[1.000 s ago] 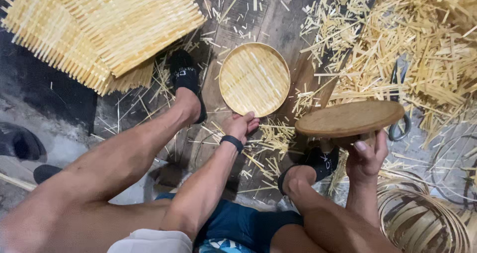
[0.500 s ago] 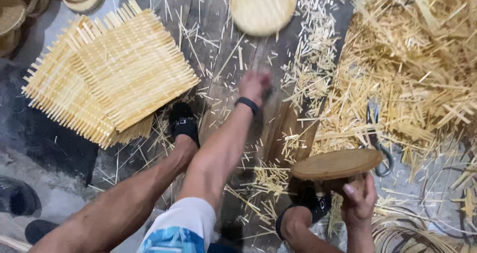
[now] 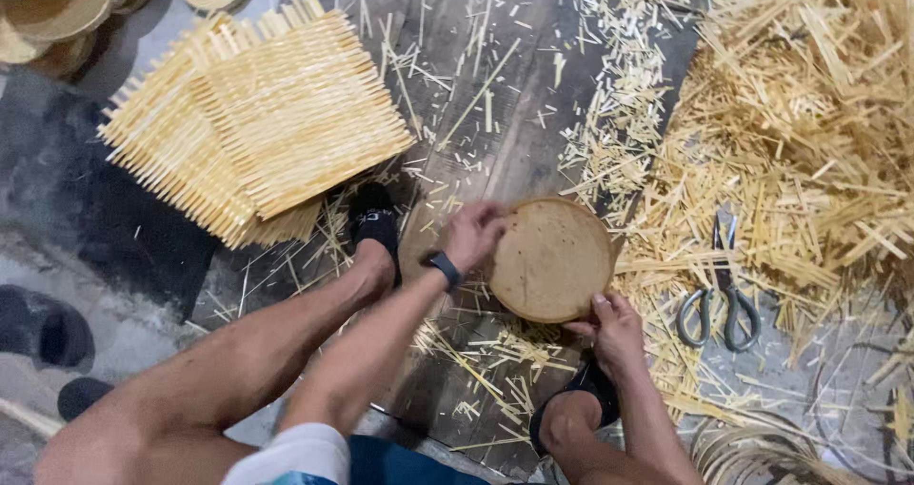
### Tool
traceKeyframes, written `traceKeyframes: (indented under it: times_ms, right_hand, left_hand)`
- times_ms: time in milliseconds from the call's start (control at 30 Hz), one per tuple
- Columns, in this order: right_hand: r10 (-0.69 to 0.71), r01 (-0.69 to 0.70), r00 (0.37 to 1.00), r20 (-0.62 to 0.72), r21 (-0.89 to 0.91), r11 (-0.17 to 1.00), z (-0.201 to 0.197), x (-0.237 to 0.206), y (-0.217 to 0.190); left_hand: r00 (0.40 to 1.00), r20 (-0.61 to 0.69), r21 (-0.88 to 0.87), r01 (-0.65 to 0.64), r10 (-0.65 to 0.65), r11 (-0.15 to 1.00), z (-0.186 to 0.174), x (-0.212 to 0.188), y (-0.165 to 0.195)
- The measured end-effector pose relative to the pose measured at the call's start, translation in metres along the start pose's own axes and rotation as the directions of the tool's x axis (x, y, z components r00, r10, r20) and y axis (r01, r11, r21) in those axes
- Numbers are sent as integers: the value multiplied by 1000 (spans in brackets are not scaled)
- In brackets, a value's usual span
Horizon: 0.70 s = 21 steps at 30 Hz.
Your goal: The person sits on the floor assembling bamboo sieves. They place a woven bamboo mat over a wooden mold, fit a bent bamboo rim around the mat, press the rim down to seat it, trim excess bamboo strips with scissors, and set finished sieves onto a growing stack.
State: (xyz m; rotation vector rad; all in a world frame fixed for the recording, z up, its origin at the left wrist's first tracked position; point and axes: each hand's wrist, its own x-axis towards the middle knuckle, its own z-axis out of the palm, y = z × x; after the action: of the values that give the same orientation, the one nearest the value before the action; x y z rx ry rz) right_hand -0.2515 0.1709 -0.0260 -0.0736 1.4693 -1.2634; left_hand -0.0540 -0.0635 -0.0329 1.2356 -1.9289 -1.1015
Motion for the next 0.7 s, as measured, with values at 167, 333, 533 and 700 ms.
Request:
traceKeyframes:
  times_ms: [167,333,533,700]
  right_hand:
    - [-44,44,999,1,22,999,-4,9,27]
    - [-54,55,994,-97,13,998,-27,3,34]
    - [-38,44,994,-102,60,997,-43,-3,48]
    - [-19,29,994,-110,92,995,-52,-10,51]
  left_hand:
    - [933,-71,940,-56,353,337,-171,72,10]
    - [893,10,816,252,-449,520,-255,84,6]
    - [948,239,843,-95,-210,530,-272,74,-6]
    - [988,62,646,70,-143,760,-299,81,13]
